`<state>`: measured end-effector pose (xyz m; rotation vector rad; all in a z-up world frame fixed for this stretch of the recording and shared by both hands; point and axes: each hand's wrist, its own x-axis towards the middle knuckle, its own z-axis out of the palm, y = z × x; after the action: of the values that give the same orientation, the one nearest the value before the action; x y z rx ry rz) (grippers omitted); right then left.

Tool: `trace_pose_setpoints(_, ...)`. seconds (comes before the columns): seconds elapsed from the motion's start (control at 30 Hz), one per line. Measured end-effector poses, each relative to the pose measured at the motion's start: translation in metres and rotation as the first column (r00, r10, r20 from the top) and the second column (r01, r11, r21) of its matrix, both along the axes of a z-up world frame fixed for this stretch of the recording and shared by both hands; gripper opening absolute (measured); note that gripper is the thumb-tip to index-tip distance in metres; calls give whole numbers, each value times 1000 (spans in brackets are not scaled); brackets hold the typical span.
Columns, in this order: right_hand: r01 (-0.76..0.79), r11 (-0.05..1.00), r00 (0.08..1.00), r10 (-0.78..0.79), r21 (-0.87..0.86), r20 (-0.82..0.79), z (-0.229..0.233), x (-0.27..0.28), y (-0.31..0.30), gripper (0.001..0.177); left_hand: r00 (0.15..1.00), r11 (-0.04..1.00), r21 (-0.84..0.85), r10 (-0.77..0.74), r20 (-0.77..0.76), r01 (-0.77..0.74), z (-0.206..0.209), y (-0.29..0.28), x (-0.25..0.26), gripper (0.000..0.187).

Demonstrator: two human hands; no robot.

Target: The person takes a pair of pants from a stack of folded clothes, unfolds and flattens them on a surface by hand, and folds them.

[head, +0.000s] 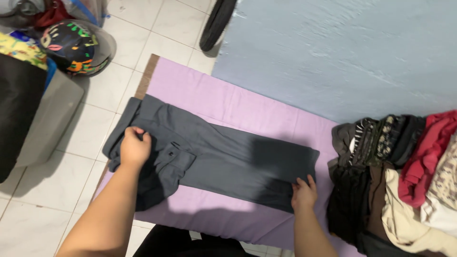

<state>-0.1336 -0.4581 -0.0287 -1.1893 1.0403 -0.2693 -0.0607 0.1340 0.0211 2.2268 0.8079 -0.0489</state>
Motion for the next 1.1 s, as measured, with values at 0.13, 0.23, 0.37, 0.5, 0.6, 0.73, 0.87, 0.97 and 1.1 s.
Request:
trace_pose_setpoints(0.13,13,998,1000,-12,-56,13,-6,2,-1,66,883,977,-200,27,469,77,-2,4,-34,25)
trace_pose_setpoints(0.23,-31,991,995,19,-130,-94,-7,3,2,64,995,994,-103,27,92,-18,4,7,-50,38)
trace_pose_setpoints(0.37,-47,962,977,-12,-270,-212,1,13,8,60,991,998,-61,13,135,-4,18,11,-36,48)
trace_pose_setpoints(0.5,-445,303,844,-171,-843,-508,14,24,12,58,997,990,128,-67,48,61,35,12,7,54)
trace_pose_setpoints(0.6,-593,69,805,64,-802,-590,30,48,22,47,988,961,229,-151,-34,154,41,4,45,57)
trace_pose_setpoints(0.73,-636,103,752,307,-765,-584,53,85,50,33,984,962,231,-119,-133,147,33,-2,78,61)
trace_pose_setpoints(0.87,-569,-55,606,646,-820,-464,63,121,112,25,992,982,177,84,-92,-67,18,-6,90,60)
trace_pose_setpoints(0.97,-396,-213,460,796,-893,-394,60,140,178,20,983,976,175,152,-103,-132,11,-8,93,63)
trace_pose_setpoints(1.1,-459,-193,423,811,-867,-404,57,164,248,25,973,966,222,167,-156,-131,5,-2,100,68)
